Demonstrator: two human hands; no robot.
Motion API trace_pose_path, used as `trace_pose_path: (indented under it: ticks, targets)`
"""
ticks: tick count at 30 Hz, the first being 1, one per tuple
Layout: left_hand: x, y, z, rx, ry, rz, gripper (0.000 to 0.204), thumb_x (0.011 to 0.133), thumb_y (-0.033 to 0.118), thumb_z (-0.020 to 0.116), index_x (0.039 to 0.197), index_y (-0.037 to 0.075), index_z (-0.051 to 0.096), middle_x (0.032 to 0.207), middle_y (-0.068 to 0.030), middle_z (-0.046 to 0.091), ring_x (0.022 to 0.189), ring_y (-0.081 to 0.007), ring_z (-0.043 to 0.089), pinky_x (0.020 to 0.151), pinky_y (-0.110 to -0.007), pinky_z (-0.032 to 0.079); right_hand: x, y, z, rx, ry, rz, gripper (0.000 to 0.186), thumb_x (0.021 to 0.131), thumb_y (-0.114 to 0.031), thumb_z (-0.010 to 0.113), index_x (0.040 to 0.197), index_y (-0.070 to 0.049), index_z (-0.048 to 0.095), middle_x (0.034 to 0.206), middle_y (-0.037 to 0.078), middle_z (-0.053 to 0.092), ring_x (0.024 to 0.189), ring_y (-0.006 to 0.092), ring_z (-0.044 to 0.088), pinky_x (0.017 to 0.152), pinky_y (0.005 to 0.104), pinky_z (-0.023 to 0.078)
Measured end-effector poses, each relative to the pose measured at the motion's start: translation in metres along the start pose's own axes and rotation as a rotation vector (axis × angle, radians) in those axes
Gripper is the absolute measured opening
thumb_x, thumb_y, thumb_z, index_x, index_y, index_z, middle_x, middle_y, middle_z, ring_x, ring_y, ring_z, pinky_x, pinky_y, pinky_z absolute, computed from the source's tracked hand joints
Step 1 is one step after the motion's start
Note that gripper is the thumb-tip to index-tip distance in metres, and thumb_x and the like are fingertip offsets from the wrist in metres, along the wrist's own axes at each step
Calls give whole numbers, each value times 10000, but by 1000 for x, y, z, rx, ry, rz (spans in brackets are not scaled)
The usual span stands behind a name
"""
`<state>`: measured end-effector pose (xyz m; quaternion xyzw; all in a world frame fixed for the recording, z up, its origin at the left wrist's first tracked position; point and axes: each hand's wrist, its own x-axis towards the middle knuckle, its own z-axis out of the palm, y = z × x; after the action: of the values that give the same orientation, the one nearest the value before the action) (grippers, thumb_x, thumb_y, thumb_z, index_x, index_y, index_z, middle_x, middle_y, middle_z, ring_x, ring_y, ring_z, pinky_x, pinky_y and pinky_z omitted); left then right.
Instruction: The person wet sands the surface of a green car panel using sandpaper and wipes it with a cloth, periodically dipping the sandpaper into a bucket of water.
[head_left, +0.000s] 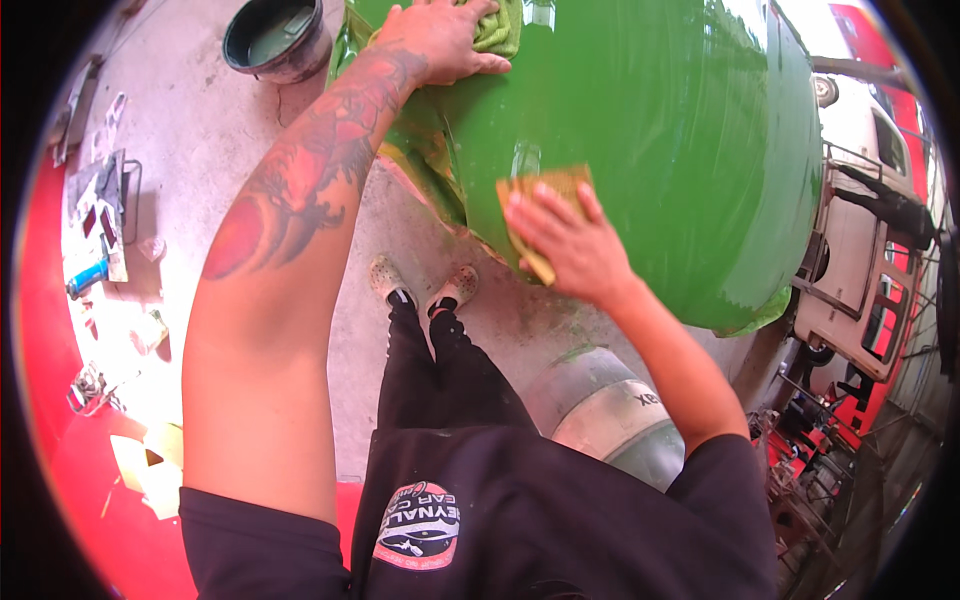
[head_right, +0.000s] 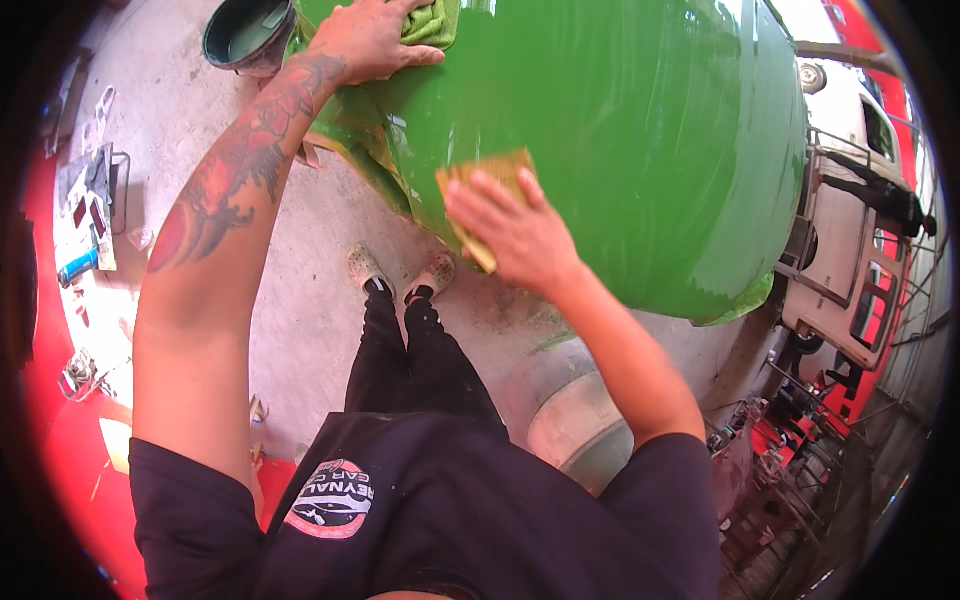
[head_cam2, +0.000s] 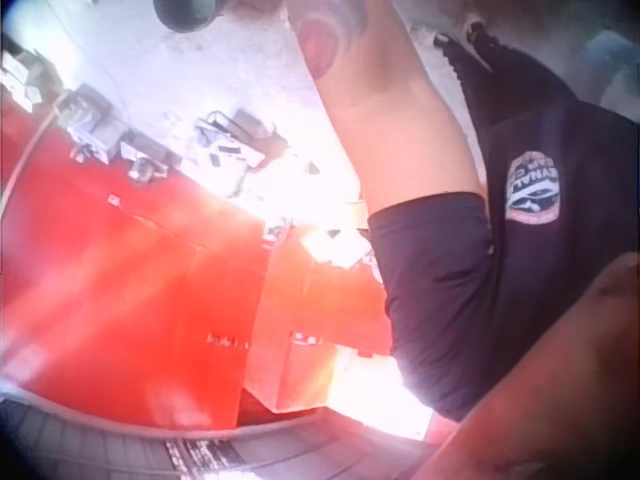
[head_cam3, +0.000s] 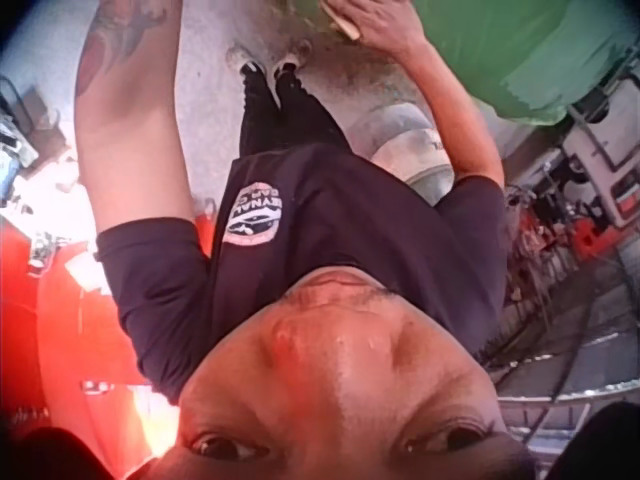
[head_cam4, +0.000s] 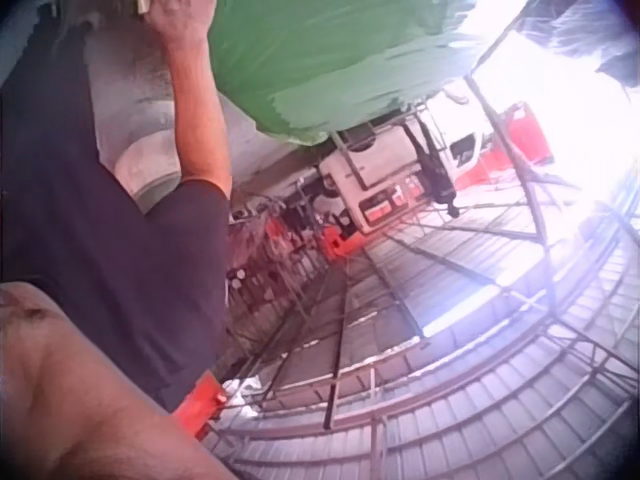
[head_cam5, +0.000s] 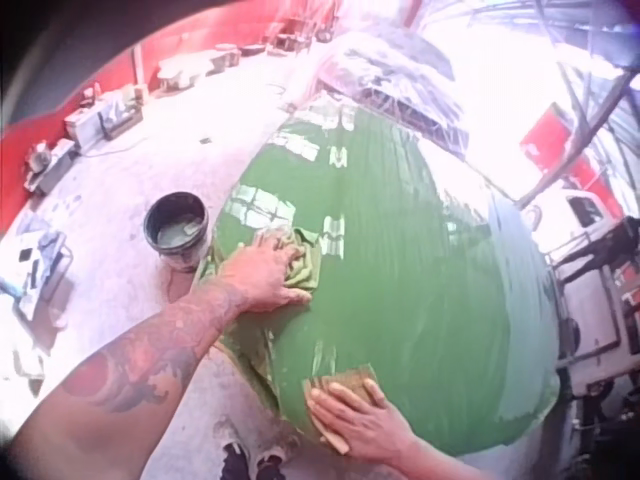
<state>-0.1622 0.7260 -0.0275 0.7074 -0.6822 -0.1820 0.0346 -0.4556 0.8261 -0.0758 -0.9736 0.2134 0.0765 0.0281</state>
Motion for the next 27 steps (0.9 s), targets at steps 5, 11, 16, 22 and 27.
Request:
trace_pose_path:
  ticks: [5, 11, 16, 22, 27]
  targets:
    - [10, 8, 6, -22, 30, 38, 696, 819, 476, 702, 1389, 147, 478, 1527, -186, 306, 1401, -359, 308, 1102, -492, 351, 116, 107, -30, -24, 227, 272, 621, 971, -487, 423, 1497, -168, 338, 1574, 9, 297, 1453, 246, 261, 1162, 560, 201]
    - [10, -19, 32, 31, 96, -2, 700, 800, 511, 719, 1409, 308, 442, 1577, -60, 265, 1418, -353, 297, 1089, -587, 340, 69, 29, -13, -31, 106, 250, 684, 944, -483, 478, 1507, -133, 307, 1582, 57, 265, 1453, 306, 235, 1148, 599, 181]
    - [6, -7, 31, 55, 94, -3, 681, 829, 512, 691, 1417, 278, 438, 1584, -82, 231, 1426, -379, 275, 1105, -596, 315, -27, -27, 19, 49, -16, 72, 616, 915, -422, 511, 1483, -220, 385, 1577, -39, 290, 1465, 173, 226, 1191, 539, 52]
    - [5, -3, 31, 60, 89, -22, 697, 809, 512, 710, 1413, 294, 437, 1580, -69, 245, 1422, -367, 277, 1110, -582, 316, 107, 96, -20, 26, 191, 240, 628, 956, -504, 447, 1489, -185, 356, 1571, 13, 304, 1455, 234, 263, 1172, 542, 183]
    - [12, -2, 38, 34, 101, 7, 716, 803, 526, 709, 1423, 297, 434, 1582, -66, 243, 1425, -378, 270, 1118, -586, 302, 170, 154, -29, -6, 254, 419, 656, 973, -522, 400, 1505, -150, 306, 1590, 24, 257, 1466, 251, 232, 1173, 553, 185]
